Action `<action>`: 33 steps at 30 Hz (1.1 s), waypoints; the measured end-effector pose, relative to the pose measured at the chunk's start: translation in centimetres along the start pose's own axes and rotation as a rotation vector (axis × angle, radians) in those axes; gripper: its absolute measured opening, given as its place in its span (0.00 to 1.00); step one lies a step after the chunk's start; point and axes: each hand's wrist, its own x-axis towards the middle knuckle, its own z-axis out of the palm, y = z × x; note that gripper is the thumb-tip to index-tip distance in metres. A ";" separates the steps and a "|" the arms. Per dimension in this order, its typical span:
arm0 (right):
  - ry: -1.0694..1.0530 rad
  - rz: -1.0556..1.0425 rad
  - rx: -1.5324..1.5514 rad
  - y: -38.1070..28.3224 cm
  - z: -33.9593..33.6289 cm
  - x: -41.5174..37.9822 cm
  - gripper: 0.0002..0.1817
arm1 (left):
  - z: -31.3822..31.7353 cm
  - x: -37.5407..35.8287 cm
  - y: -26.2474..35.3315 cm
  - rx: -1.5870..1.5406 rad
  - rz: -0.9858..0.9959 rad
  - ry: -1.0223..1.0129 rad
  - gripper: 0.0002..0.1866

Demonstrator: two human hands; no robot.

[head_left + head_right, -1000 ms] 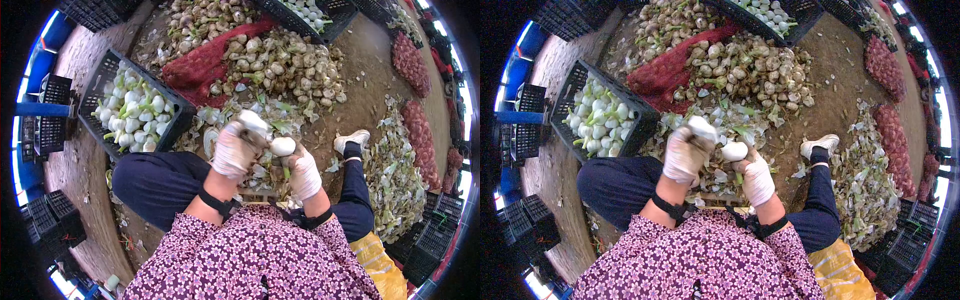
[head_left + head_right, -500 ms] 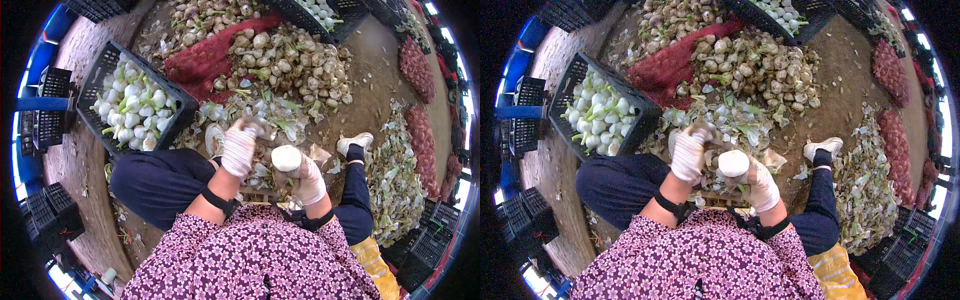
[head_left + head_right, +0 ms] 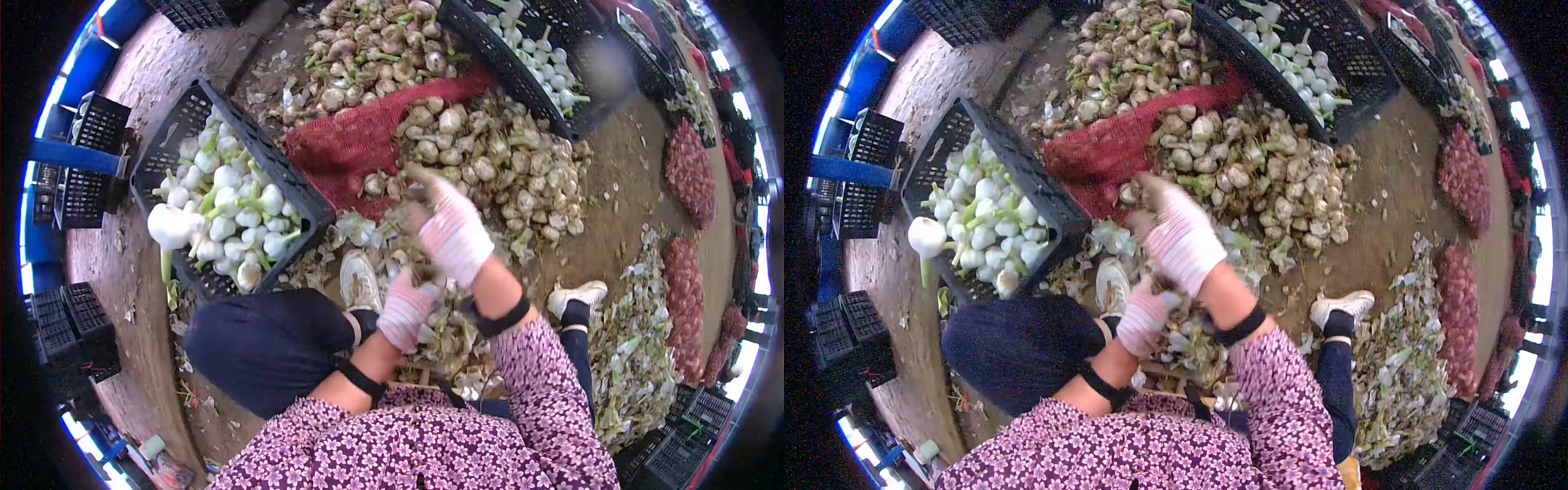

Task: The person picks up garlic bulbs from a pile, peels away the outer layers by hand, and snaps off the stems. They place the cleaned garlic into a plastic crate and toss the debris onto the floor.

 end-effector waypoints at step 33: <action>0.373 0.250 0.560 5.1 -3.2 -16.4 0.27 | 3.3 -3.4 3.0 0.069 0.441 -0.313 0.37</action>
